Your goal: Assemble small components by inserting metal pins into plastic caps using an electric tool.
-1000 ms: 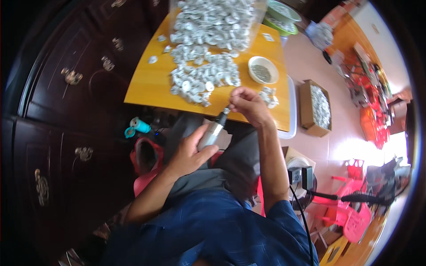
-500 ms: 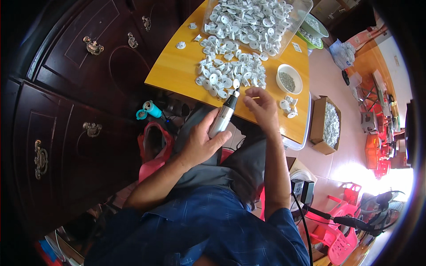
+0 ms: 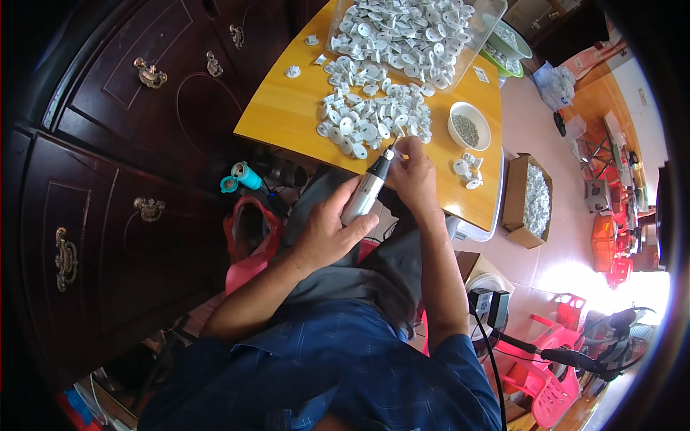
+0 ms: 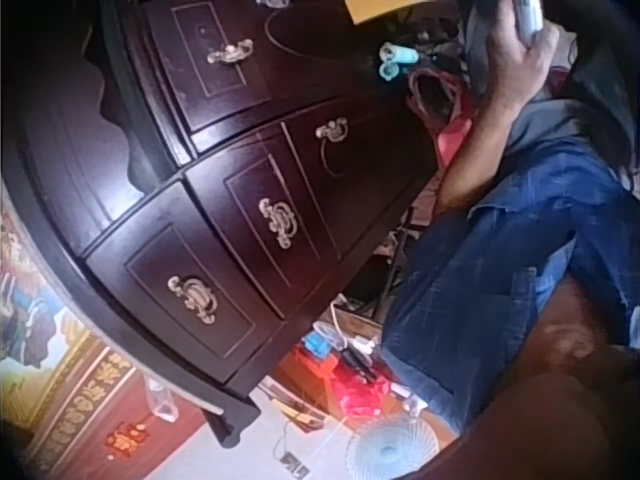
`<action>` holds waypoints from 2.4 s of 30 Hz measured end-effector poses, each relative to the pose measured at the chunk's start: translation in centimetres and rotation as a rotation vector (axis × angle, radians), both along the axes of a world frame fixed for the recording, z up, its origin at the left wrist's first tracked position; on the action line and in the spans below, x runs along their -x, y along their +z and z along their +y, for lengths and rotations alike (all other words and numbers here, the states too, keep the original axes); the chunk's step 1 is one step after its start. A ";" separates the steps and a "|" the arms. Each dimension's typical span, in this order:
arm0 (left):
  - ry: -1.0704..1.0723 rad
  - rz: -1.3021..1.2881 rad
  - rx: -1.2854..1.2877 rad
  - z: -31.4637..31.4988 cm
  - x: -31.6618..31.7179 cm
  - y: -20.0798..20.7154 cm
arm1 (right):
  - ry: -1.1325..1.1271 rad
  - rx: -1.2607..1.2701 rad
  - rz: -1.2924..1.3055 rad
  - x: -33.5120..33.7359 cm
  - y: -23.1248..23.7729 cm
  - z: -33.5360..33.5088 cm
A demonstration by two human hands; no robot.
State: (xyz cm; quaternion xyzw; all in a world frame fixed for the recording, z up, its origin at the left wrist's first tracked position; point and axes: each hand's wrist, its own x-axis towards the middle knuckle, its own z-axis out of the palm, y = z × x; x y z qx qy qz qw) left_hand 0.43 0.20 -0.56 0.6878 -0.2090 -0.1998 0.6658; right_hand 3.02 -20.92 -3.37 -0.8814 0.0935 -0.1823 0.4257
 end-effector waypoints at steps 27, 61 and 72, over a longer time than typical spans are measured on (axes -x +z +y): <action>-0.123 -0.203 -0.098 -0.5 0.5 -1.1 | -0.011 -0.709 0.009 3.4 -0.4 -3.4; -0.177 -0.163 -0.141 -0.4 0.6 -0.6 | 0.050 -0.693 0.181 4.2 0.0 -3.0; -0.179 -0.197 -0.161 -0.3 0.5 -1.3 | 0.023 -0.687 0.142 4.1 0.1 -2.5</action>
